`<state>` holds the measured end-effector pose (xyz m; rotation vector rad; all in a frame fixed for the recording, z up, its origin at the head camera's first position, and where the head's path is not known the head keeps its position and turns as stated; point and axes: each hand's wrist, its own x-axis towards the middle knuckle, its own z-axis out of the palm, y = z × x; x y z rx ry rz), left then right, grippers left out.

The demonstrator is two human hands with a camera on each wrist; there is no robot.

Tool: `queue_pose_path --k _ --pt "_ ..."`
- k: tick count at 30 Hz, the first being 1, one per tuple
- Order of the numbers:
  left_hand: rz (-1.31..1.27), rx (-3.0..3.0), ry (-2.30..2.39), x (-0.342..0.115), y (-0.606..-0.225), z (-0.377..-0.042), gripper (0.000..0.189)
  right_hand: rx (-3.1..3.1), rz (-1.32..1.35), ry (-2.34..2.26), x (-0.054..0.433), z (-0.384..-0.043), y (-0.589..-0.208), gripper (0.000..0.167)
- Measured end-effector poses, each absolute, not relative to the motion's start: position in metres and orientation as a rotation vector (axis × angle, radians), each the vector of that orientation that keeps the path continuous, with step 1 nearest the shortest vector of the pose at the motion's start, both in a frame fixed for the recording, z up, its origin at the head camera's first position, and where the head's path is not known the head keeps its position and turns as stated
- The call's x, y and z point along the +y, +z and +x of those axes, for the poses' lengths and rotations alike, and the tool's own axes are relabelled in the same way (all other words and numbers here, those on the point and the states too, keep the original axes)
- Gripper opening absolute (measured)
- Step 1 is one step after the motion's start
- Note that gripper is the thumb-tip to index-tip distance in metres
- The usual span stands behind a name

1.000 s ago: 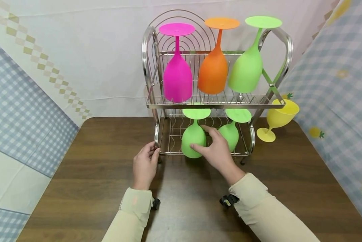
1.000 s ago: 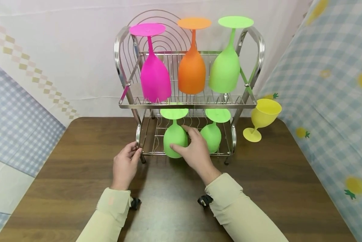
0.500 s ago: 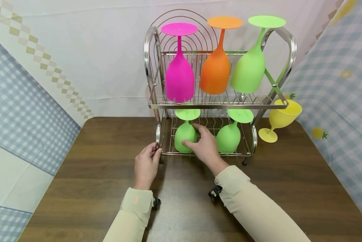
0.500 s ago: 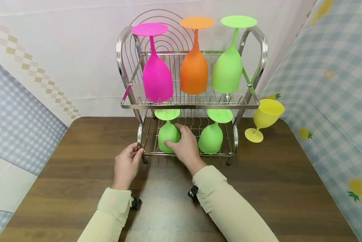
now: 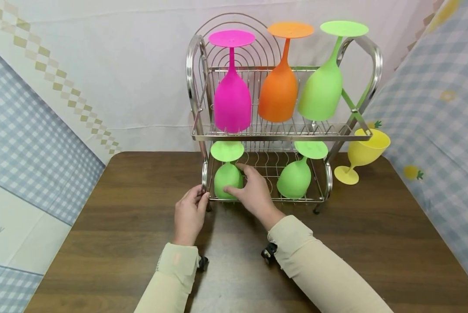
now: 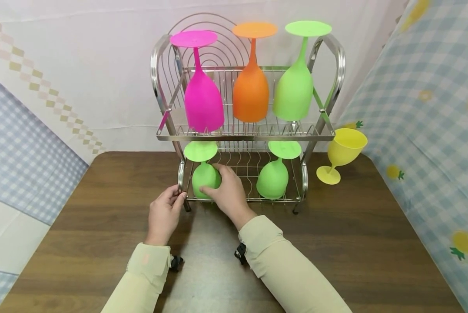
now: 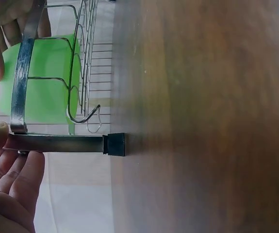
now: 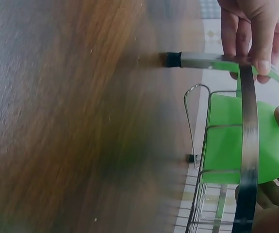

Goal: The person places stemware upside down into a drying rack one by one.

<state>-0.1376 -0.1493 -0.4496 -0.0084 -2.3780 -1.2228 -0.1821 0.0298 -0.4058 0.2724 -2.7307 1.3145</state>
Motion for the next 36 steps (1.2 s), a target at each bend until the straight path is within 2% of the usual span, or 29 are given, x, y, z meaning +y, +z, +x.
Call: queue_pose_path --k 8,15,22,29,36 --pt "-0.016 -2.363 -1.241 -0.148 -0.451 -0.137 0.019 -2.743 0.308 1.311 0.023 -0.179 -0.405 0.079" --pt "0.006 -2.38 -1.266 -0.144 -0.451 -0.137 0.02 -2.708 0.212 1.359 0.045 -0.162 -0.404 0.088" --pt "-0.004 -2.375 -1.271 -0.149 -0.449 -0.135 0.025 -2.577 0.181 1.486 0.082 -0.132 -0.398 0.081" --pt "-0.069 -2.336 -1.302 -0.152 -0.447 -0.127 0.043 -2.446 0.16 1.499 0.118 -0.108 -0.396 0.077" --pt "-0.098 -2.29 -1.318 -0.152 -0.443 -0.11 0.052 -2.411 0.117 1.44 0.147 -0.083 -0.388 0.069"
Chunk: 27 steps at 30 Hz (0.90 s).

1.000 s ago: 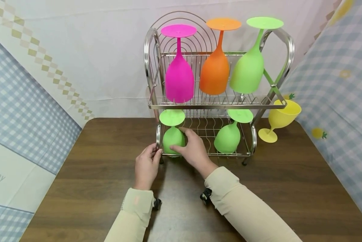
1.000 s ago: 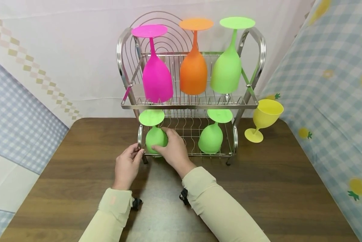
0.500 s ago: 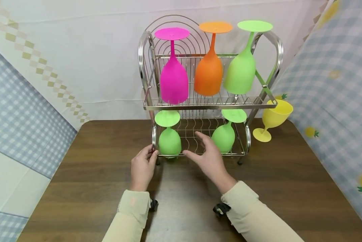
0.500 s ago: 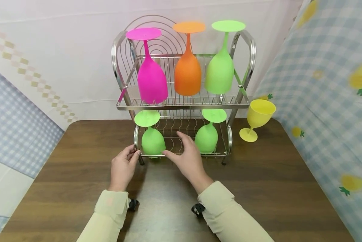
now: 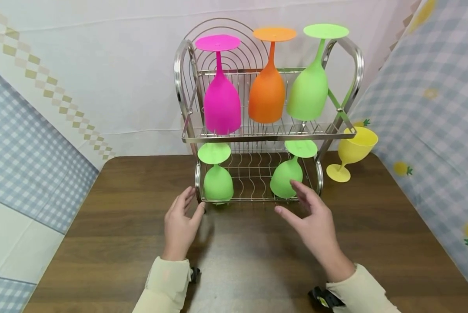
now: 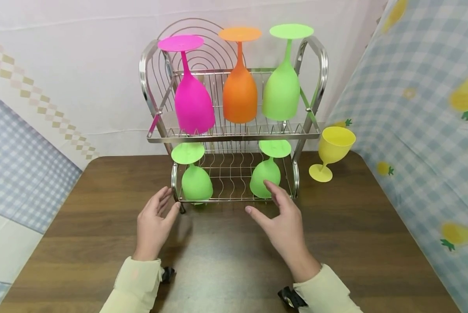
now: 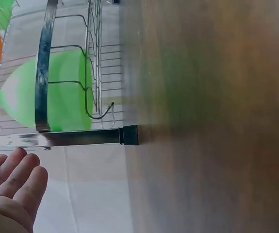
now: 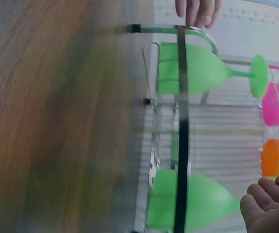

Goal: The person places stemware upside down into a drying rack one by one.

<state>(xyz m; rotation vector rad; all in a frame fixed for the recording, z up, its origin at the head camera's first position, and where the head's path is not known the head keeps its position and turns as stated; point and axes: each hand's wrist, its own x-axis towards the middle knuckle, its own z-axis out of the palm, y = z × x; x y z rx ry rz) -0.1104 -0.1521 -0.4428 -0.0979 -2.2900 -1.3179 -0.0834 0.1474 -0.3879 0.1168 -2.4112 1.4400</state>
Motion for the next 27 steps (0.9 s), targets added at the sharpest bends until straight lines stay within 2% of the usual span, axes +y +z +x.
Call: queue_pose_path --k 5,9,16,23,27 --pt "-0.113 -2.271 -1.328 -0.151 -0.439 -0.097 0.057 -2.396 0.066 1.372 0.17 -0.076 -0.38 0.069" --pt "-0.169 -2.286 -1.405 -0.146 -0.433 -0.086 0.063 -2.355 -0.037 1.332 0.193 -0.083 -0.384 0.068" --pt "-0.297 -2.285 -1.538 -0.13 -0.426 -0.069 0.07 -2.303 -0.176 1.276 0.233 -0.115 -0.403 0.066" --pt "-0.422 -2.308 -1.53 -0.111 -0.437 -0.057 0.07 -2.237 -0.38 1.208 0.269 -0.154 -0.416 0.062" --pt "-0.431 -2.336 -1.539 -0.105 -0.44 -0.054 0.069 -2.185 -0.498 1.268 0.283 -0.177 -0.42 0.066"
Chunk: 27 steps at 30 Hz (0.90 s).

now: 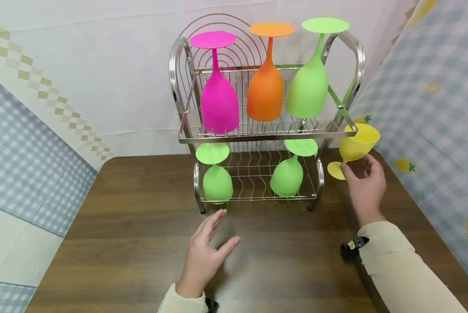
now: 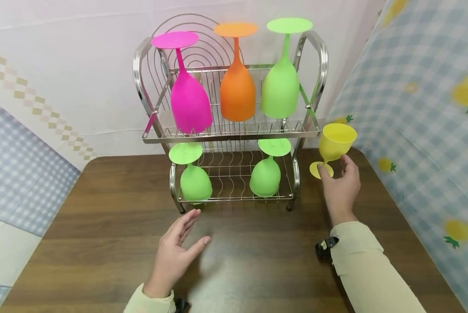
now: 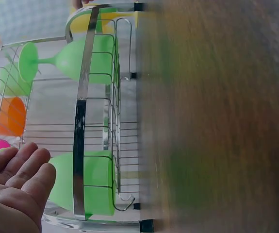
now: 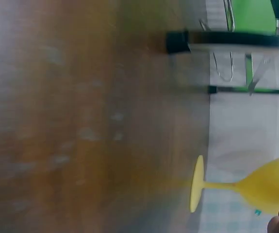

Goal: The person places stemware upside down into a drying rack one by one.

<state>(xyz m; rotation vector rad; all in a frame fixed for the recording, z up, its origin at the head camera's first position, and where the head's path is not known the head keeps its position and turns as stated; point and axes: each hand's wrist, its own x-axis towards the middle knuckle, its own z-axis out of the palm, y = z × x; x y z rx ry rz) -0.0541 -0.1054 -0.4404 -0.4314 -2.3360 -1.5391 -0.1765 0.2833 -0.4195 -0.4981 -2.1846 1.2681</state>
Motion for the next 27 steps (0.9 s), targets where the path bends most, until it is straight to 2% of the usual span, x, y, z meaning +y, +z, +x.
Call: queue_pose_path --k 4,8,12,17,27 --pt "-0.434 -2.315 -1.557 -0.104 -0.44 -0.053 0.069 -2.162 -0.56 1.273 0.293 -0.196 -0.418 0.071" --pt "-0.461 -2.298 -1.553 -0.103 -0.441 -0.054 0.069 -2.173 -0.598 1.281 0.301 -0.212 -0.414 0.069" --pt "-0.486 -2.297 -1.531 -0.103 -0.442 -0.054 0.068 -2.193 -0.643 1.421 0.308 -0.224 -0.41 0.075" --pt "-0.498 -2.305 -1.507 -0.1 -0.442 -0.053 0.067 -2.176 -0.673 1.538 0.315 -0.228 -0.404 0.089" --pt "-0.481 -2.287 -1.517 -0.099 -0.441 -0.055 0.065 -2.301 -0.681 1.445 0.313 -0.228 -0.402 0.091"
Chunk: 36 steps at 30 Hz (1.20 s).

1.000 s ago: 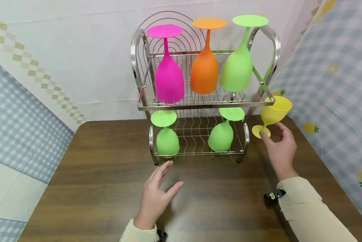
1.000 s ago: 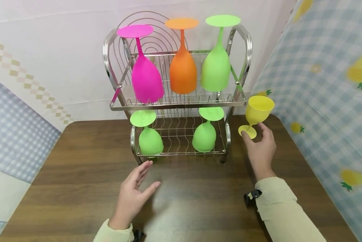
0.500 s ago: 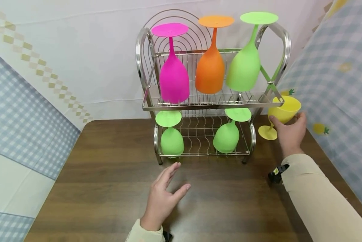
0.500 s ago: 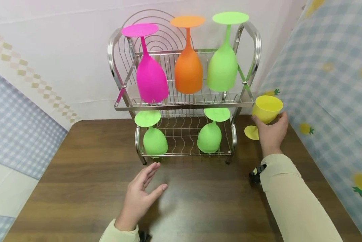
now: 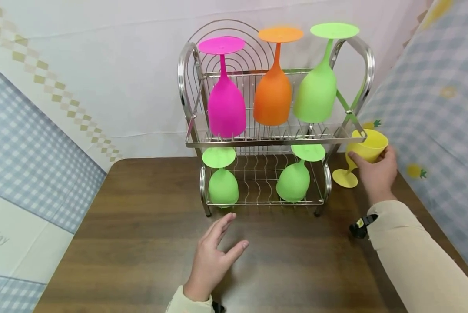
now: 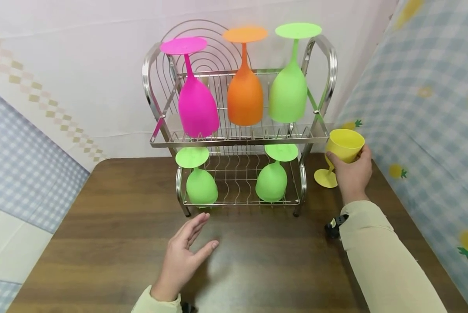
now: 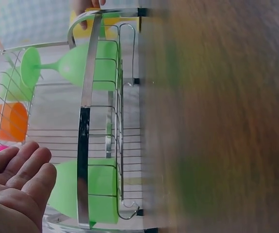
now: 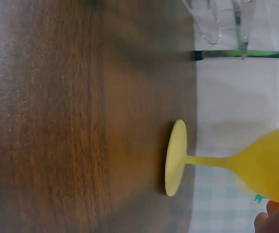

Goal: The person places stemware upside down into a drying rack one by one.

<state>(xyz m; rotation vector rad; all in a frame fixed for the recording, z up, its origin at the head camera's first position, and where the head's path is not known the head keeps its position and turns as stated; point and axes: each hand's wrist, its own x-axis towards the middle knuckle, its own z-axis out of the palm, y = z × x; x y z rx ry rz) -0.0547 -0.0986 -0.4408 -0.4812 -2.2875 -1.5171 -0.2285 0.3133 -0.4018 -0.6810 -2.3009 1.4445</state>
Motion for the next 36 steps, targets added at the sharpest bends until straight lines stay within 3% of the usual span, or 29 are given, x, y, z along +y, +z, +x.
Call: queue_pose_path --k 8,17,25,33,36 --pt "-0.469 -2.33 -1.51 -0.095 -0.439 -0.053 0.068 -2.346 -0.557 1.394 0.308 -0.194 -0.383 0.088" --pt "-0.484 -2.372 -1.578 -0.092 -0.436 -0.047 0.07 -2.325 -0.311 1.221 0.287 -0.122 -0.367 0.087" --pt "-0.579 -2.348 -1.815 -0.09 -0.43 -0.042 0.07 -2.408 0.17 0.955 0.258 -0.066 -0.359 0.103" --pt "-0.633 -2.434 -1.946 -0.081 -0.422 -0.038 0.076 -2.482 0.723 0.67 0.224 -0.042 -0.358 0.089" --pt "-0.71 -2.475 -1.957 -0.077 -0.421 -0.038 0.079 -2.478 0.843 0.587 0.211 -0.037 -0.36 0.091"
